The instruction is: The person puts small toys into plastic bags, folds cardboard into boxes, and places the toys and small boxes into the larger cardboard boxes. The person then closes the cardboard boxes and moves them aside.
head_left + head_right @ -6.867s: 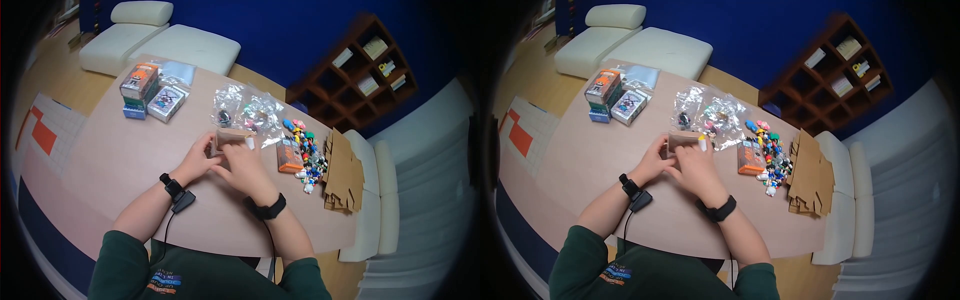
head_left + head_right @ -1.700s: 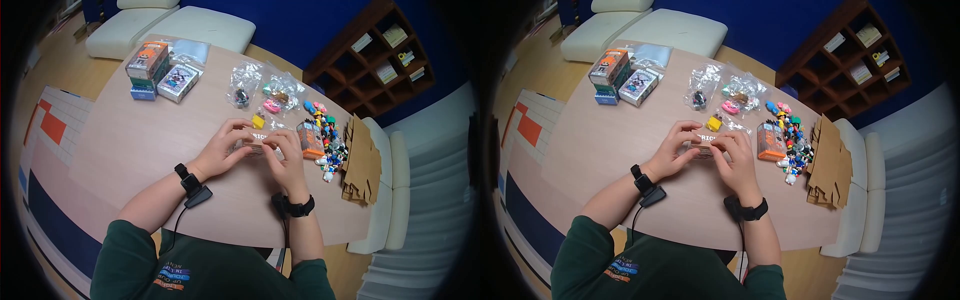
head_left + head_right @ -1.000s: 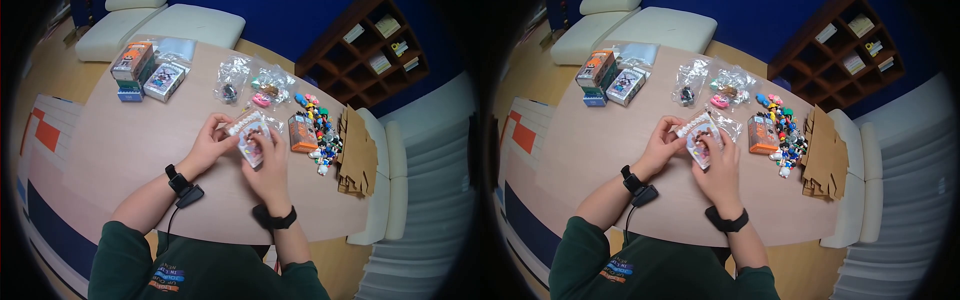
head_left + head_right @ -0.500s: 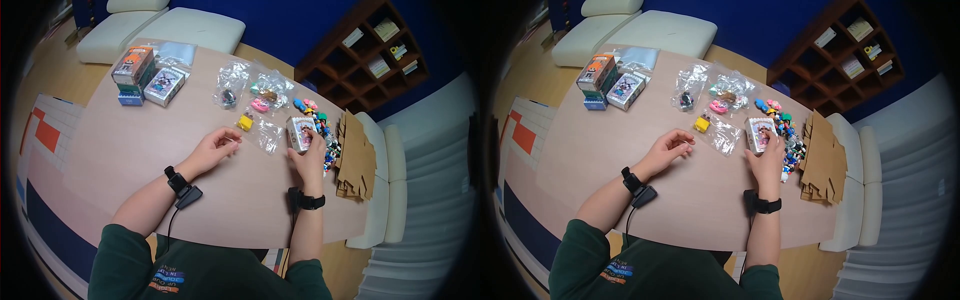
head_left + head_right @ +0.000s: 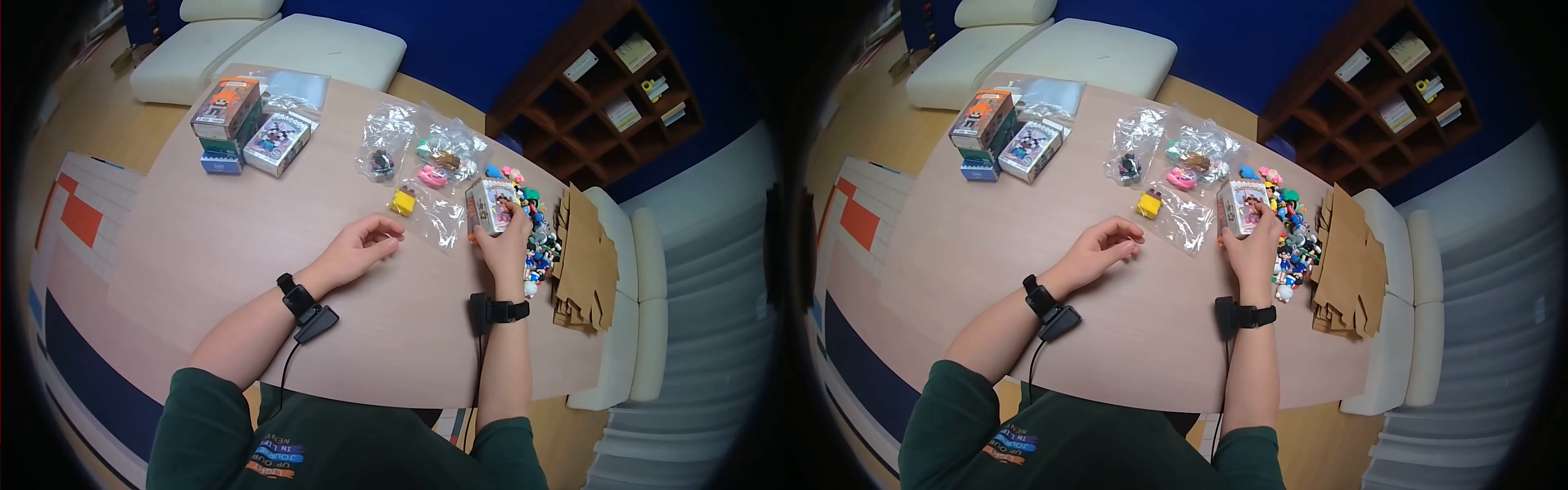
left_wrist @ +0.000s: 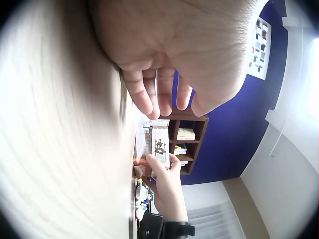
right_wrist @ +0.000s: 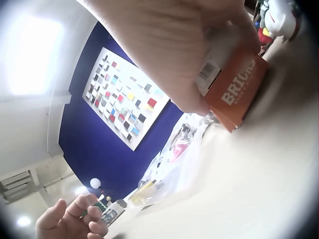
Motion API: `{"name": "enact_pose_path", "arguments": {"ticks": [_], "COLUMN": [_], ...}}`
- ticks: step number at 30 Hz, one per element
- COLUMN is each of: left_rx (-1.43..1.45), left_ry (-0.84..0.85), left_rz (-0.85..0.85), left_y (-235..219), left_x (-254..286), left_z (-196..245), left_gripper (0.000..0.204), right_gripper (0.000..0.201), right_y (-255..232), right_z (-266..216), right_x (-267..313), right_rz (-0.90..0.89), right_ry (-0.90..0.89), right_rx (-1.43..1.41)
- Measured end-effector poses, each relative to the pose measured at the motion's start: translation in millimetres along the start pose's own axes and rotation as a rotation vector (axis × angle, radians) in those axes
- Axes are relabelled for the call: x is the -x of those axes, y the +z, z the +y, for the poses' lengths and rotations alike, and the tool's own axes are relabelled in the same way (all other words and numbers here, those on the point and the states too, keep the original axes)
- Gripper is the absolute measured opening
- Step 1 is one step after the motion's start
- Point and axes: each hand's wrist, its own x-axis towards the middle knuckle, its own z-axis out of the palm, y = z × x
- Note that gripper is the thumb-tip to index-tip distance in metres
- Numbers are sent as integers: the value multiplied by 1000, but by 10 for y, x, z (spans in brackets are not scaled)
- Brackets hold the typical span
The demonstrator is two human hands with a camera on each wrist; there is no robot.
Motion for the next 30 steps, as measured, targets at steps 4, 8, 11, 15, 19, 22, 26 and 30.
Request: {"name": "enact_pose_path", "arguments": {"ticks": [4,8,11,15,19,22,26,30], "left_rx": [-22,7,-48,-5,86,-357,-1266,-1597], "left_ry": [7,-19,-4,-6,-5,99,613,462], "left_rz": [-14,6,-15,4,88,246,686,859], "left_y": [3,13,9,0,-6,-45,-419,-803], "left_x": [-10,2,0,-31,-10,40,53,68], "left_z": [3,2,21,-48,-9,261,811,841], "left_gripper": [23,23,23,24,22,23,35,43], "right_gripper": [74,72,74,62,53,52,44,36], "right_y": [-11,-123,-100,-133,93,433,415,372], "right_z": [43,-115,-47,-303,-555,-286,-193,-175], "right_x": [-55,-15,30,164,393,499,528,537], "right_rz": [24,175,31,322,-126,-238,-342,-352], "right_ry": [-36,47,77,-318,-344,-519,-437,-304], "right_rx": [20,-74,39,69,-432,-233,-385,-516]}}
